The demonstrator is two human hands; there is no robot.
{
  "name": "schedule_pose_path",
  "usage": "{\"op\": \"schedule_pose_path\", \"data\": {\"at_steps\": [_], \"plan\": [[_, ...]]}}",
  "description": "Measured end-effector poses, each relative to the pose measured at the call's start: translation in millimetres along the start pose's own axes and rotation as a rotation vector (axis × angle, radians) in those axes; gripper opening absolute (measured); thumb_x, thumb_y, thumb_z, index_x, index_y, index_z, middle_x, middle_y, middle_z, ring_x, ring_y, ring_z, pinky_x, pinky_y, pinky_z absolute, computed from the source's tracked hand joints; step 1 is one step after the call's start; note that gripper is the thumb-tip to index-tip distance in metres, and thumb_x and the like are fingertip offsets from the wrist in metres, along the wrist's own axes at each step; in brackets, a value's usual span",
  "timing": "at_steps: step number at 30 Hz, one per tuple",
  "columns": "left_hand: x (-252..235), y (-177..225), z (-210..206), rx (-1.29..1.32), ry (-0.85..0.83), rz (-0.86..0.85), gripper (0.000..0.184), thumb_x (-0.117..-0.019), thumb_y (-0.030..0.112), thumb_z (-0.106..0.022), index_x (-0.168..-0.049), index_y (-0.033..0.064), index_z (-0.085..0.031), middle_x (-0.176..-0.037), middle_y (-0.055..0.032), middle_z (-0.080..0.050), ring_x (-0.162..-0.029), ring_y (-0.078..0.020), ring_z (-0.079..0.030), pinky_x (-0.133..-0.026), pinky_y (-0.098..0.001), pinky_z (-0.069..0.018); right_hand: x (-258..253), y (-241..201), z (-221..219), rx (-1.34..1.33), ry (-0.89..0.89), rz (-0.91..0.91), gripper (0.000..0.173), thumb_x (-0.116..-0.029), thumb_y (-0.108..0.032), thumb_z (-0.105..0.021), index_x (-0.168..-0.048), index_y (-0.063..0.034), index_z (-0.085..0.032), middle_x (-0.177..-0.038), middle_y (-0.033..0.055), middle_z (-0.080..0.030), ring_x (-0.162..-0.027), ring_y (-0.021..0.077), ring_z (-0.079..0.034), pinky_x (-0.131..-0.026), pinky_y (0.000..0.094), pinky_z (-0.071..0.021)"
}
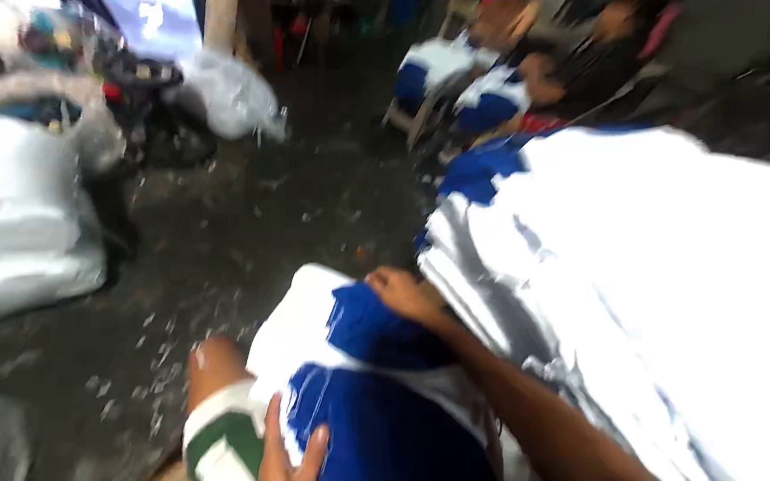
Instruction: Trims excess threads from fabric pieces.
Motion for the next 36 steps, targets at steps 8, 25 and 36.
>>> {"op": "schedule_pose_path", "data": {"at_steps": [8, 25, 36], "plan": [[9, 18, 69, -0.415, 0.156, -0.297, 0.031, -0.0973, 0.025, -0.064, -0.113, 0.0001, -0.073, -0.114, -0.0145, -0.065, -0.078, -0.0046, -0.059, -0.065, -0.0189, -0.0510, 39, -6, 30, -0.266, 0.451, 0.083, 0.025, -0.1025, -0.022, -0.055, -0.109, -0.0010, -0.068, -0.084, 0.0059, -0.066, -0.071, 0.0118, -0.064, -0.069, 0.0357, -0.0562], [11, 17, 39, -0.115, 0.167, -0.139, 0.018, -0.0963, 0.025, -0.066, -0.088, 0.0113, -0.073, -0.079, 0.0070, -0.070, -0.072, 0.0009, -0.066, -0.066, -0.0146, -0.0556, 159, -81, -48, -0.655, -0.167, 0.367, 0.020, -0.1013, -0.017, -0.053, -0.087, -0.0101, -0.066, -0.062, -0.0113, -0.048, -0.053, -0.0098, -0.042, -0.049, 0.0083, -0.0345], [12, 34, -1, -0.354, 0.020, -0.178, 0.039, -0.0924, 0.049, -0.068, -0.101, 0.0108, -0.072, -0.089, 0.0032, -0.060, -0.068, 0.0006, -0.054, -0.061, -0.0164, -0.0495, 146, -91, -50, -0.440, -0.176, 0.500, 0.014, -0.0978, -0.015, -0.056, -0.088, -0.0105, -0.066, -0.060, -0.0102, -0.049, -0.051, -0.0077, -0.043, -0.046, 0.0084, -0.0361]]}}
Point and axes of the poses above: each hand's wrist, its own x-axis away from the middle knuckle, its own z-axis out of the back of the hand, y = z × x, the point moved 2 cm from there along -x, towards the middle knuckle
